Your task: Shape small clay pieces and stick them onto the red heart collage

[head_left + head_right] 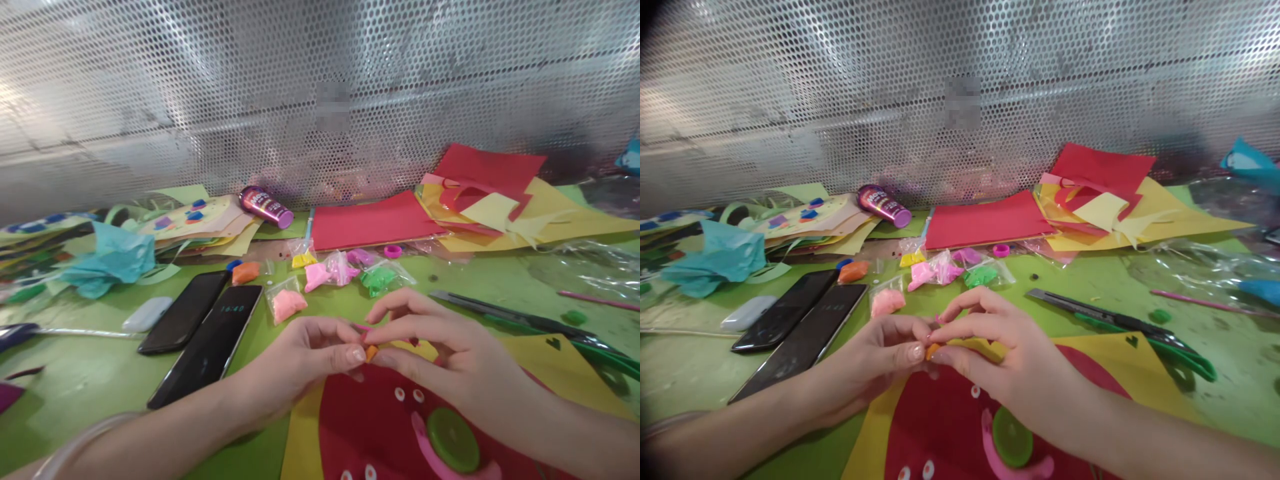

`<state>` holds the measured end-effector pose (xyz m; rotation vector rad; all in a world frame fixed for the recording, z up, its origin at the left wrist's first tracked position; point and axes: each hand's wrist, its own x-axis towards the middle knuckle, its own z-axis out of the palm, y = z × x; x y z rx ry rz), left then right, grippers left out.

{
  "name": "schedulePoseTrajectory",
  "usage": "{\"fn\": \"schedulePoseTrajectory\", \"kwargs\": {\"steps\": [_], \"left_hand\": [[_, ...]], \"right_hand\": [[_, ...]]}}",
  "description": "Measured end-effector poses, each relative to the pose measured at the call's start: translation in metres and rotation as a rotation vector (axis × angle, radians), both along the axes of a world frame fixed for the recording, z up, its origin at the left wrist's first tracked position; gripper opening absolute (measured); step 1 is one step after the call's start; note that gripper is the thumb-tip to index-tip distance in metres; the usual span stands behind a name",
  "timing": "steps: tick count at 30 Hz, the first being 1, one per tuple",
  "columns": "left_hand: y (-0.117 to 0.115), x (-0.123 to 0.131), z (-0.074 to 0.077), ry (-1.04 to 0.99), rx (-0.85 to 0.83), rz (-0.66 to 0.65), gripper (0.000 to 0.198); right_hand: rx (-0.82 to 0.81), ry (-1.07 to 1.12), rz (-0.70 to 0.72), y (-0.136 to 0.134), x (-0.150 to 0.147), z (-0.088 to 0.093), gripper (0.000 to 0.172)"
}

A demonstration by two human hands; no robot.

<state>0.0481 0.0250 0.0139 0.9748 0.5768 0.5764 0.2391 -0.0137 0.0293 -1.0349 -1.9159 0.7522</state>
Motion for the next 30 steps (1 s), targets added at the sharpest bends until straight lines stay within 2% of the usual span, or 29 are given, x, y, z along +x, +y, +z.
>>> {"fn": "schedulePoseTrajectory", "kwargs": {"steps": [11, 17, 22, 30], "left_hand": [[0.0007, -0.0018, 0.0028, 0.057, 0.022, 0.013, 0.012], [-0.0003, -0.0028, 0.0016, 0.046, 0.012, 0.027, 0.013], [0.0004, -0.0015, 0.0025, 0.041, 0.005, 0.027, 0.014], [0.0013, -0.0029, -0.0010, 0.012, -0.001, 0.015, 0.012]], "right_hand": [[0.038, -0.026, -0.031, -0.0010, -0.0006, 0.0019, 0.010], [0.101, -0.032, -0.051, -0.0004, -0.0009, 0.0035, 0.015], [0.060, -0.022, 0.001, -0.0024, 0.0002, 0.0025, 0.022], [0.117, -0.021, -0.053, -0.0011, -0.0009, 0.0027, 0.015]]}}
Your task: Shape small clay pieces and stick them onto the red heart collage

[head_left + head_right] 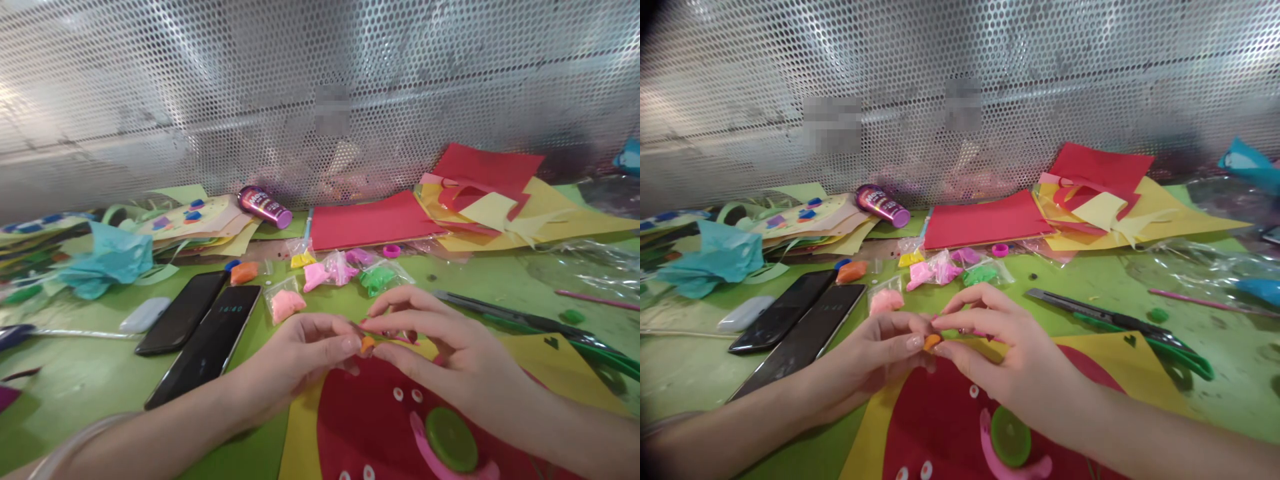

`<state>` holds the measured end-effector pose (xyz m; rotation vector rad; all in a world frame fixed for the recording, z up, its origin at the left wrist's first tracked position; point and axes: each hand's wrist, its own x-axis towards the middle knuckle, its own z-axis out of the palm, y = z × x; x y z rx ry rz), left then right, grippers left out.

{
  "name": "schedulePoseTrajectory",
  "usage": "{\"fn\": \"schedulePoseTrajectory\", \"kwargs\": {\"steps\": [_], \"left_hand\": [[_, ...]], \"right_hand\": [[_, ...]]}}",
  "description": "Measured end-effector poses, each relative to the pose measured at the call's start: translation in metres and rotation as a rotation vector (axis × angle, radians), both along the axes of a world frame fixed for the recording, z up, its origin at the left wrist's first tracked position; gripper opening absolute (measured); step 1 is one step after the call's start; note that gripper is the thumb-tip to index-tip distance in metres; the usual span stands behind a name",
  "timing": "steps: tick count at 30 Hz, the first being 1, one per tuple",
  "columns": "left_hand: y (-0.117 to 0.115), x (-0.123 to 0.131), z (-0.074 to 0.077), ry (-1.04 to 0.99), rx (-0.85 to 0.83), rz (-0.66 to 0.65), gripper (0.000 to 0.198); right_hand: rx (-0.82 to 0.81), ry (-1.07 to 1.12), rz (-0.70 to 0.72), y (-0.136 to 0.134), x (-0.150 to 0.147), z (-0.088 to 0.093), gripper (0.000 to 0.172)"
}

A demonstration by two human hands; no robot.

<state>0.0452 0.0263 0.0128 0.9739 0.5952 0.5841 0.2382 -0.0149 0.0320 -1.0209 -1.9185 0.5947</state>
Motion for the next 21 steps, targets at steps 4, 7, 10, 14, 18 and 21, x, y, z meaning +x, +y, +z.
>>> {"fn": "schedulePoseTrajectory", "kwargs": {"steps": [4, 7, 10, 14, 18, 21], "left_hand": [[0.0008, -0.0002, -0.0006, -0.004, 0.000, -0.002, 0.013], [0.0009, 0.0005, -0.0007, -0.015, -0.005, -0.004, 0.013], [0.0009, 0.0006, -0.0013, -0.025, -0.011, -0.016, 0.013], [0.0007, 0.0011, -0.0016, -0.026, -0.012, -0.028, 0.014], [0.0009, 0.0023, 0.0001, -0.017, 0.005, -0.023, 0.016], [0.0020, 0.0032, 0.0008, 0.005, 0.026, -0.006, 0.016]], "right_hand": [[-0.024, 0.006, 0.008, 0.0004, 0.0016, 0.0011, 0.017], [-0.006, -0.008, 0.026, 0.0015, 0.0026, 0.0025, 0.019], [0.006, -0.033, 0.040, 0.0016, 0.0010, 0.0025, 0.019], [-0.009, -0.008, 0.031, -0.0006, -0.0030, -0.0012, 0.013], [-0.046, 0.033, -0.018, -0.0014, -0.0045, -0.0031, 0.012], [-0.067, 0.052, -0.064, -0.0007, -0.0043, -0.0015, 0.010]]}}
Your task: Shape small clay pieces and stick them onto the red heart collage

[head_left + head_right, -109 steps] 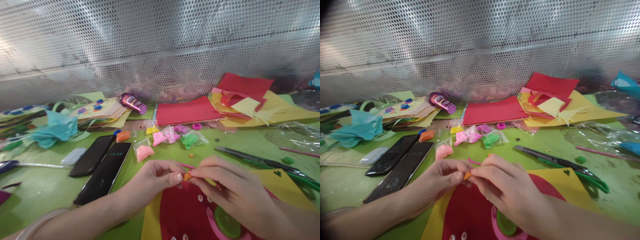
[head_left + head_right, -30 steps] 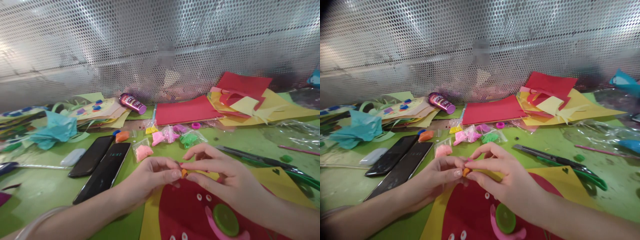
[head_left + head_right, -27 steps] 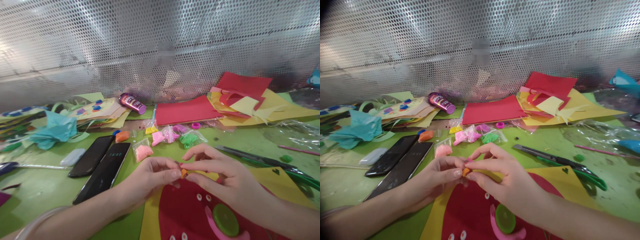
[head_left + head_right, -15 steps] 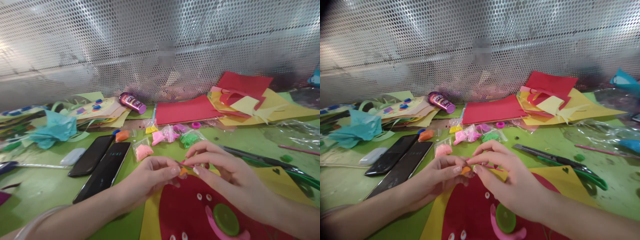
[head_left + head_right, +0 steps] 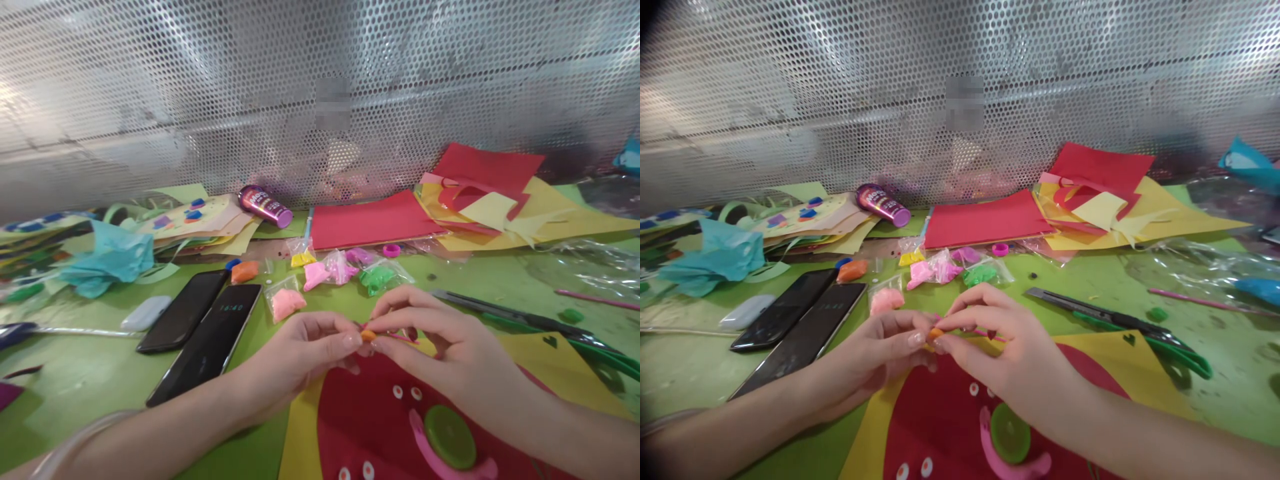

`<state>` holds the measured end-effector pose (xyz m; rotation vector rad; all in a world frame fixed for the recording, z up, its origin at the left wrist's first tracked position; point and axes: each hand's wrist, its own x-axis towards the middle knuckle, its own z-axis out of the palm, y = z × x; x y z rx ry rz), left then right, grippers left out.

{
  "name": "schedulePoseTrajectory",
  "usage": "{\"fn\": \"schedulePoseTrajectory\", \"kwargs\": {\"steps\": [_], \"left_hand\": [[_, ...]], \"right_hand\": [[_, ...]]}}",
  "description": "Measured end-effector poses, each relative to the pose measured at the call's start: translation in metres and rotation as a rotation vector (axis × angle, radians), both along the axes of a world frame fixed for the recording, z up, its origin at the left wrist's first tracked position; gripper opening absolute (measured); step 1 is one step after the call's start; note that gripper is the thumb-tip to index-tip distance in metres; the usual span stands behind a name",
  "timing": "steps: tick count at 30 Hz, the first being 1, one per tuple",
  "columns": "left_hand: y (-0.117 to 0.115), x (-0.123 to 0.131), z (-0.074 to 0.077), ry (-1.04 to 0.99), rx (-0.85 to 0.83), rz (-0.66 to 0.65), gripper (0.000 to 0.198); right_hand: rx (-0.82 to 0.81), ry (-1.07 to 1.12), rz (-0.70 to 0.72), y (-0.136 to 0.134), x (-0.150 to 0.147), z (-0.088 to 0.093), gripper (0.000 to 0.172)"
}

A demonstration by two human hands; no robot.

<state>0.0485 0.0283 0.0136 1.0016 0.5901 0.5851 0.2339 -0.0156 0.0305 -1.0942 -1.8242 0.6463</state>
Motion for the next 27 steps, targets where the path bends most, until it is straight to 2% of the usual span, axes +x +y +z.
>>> {"fn": "schedulePoseTrajectory", "kwargs": {"steps": [4, 7, 11, 15, 19, 23, 27], "left_hand": [[-0.001, 0.000, 0.000, 0.049, 0.067, 0.050, 0.017], [-0.005, -0.001, 0.001, 0.050, 0.182, 0.154, 0.016], [-0.012, -0.001, 0.003, 0.047, 0.450, 0.287, 0.019], [-0.013, -0.001, 0.001, 0.054, 0.693, 0.313, 0.020], [-0.009, -0.002, 0.000, 0.095, 0.890, 0.336, 0.016], [-0.008, -0.003, 0.003, 0.105, 0.888, 0.346, 0.014], [-0.009, -0.003, 0.005, 0.098, 0.827, 0.332, 0.017]], "right_hand": [[-0.090, 0.041, -0.030, 0.001, 0.000, 0.001, 0.008], [-0.227, 0.105, -0.055, 0.000, -0.001, -0.002, 0.009], [-0.379, 0.226, -0.041, -0.003, -0.004, -0.006, 0.011], [-0.481, 0.415, -0.010, -0.006, -0.009, -0.009, 0.011], [-0.513, 0.469, 0.016, -0.006, -0.012, -0.010, 0.007], [-0.469, 0.423, 0.053, -0.003, -0.009, -0.008, 0.005], [-0.348, 0.292, 0.087, 0.004, 0.000, -0.003, 0.009]]}}
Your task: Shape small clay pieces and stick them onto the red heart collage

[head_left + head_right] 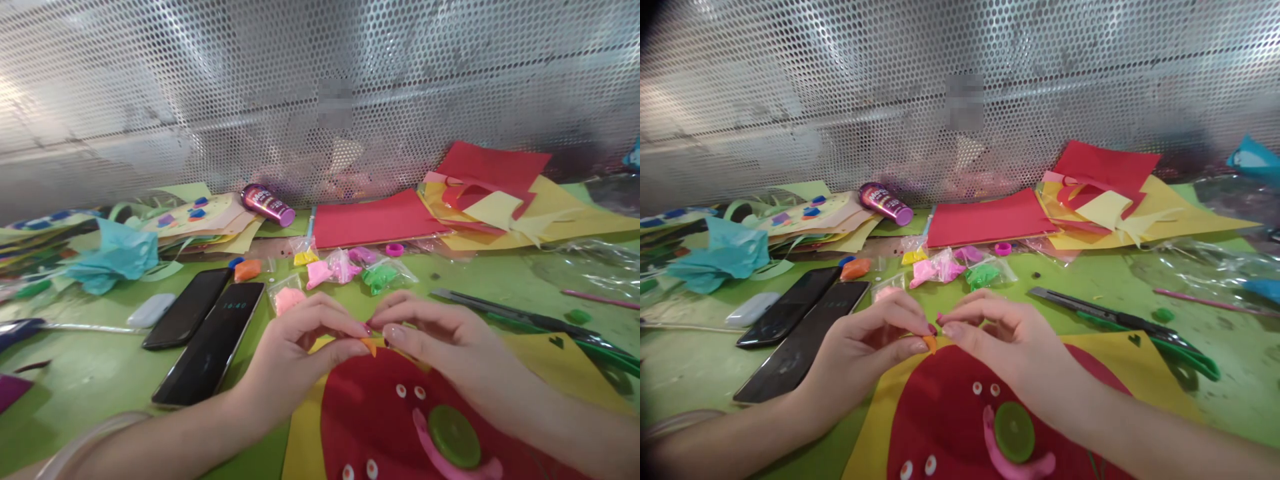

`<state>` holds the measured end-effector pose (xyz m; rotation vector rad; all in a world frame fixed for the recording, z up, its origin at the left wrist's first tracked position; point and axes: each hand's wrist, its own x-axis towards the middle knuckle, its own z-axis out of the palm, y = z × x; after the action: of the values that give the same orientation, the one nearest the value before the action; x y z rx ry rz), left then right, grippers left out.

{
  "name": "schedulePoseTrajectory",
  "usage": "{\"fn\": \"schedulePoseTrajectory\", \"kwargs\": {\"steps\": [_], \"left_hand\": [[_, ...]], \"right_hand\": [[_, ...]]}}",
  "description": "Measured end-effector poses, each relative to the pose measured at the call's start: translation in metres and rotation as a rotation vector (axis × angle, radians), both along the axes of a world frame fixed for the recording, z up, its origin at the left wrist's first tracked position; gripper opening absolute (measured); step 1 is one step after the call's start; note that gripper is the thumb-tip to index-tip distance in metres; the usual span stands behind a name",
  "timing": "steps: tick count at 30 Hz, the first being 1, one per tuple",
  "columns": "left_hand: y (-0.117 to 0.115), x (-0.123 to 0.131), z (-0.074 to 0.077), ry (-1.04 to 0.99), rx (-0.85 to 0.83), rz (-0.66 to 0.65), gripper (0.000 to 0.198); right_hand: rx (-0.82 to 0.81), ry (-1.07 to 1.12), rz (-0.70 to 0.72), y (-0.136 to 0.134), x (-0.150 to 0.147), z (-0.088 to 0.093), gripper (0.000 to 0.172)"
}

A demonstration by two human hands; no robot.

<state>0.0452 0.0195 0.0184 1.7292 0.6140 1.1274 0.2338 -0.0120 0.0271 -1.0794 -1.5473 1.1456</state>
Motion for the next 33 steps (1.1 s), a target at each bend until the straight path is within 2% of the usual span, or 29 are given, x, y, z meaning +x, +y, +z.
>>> {"fn": "schedulePoseTrajectory", "kwargs": {"steps": [4, 9, 14, 25, 29, 33], "left_hand": [[0.000, -0.001, 0.000, 0.002, -0.033, -0.025, 0.021], [-0.001, -0.002, 0.000, 0.014, -0.059, -0.037, 0.023], [-0.002, 0.000, 0.000, 0.027, -0.071, -0.050, 0.021], [-0.003, 0.000, -0.001, 0.003, -0.136, -0.076, 0.020], [-0.005, 0.000, 0.001, 0.012, -0.140, -0.051, 0.017], [-0.006, 0.000, 0.001, 0.009, -0.126, -0.041, 0.010]], "right_hand": [[0.029, -0.051, 0.022, 0.004, 0.006, 0.003, 0.006], [0.062, -0.097, 0.071, -0.001, 0.005, 0.001, 0.014], [0.141, -0.119, 0.071, -0.001, 0.005, 0.000, 0.013], [0.200, -0.137, 0.063, -0.006, 0.001, 0.000, 0.025], [0.185, -0.125, 0.052, -0.009, 0.001, -0.001, 0.019], [0.271, -0.137, 0.070, -0.008, 0.000, -0.003, 0.017]]}}
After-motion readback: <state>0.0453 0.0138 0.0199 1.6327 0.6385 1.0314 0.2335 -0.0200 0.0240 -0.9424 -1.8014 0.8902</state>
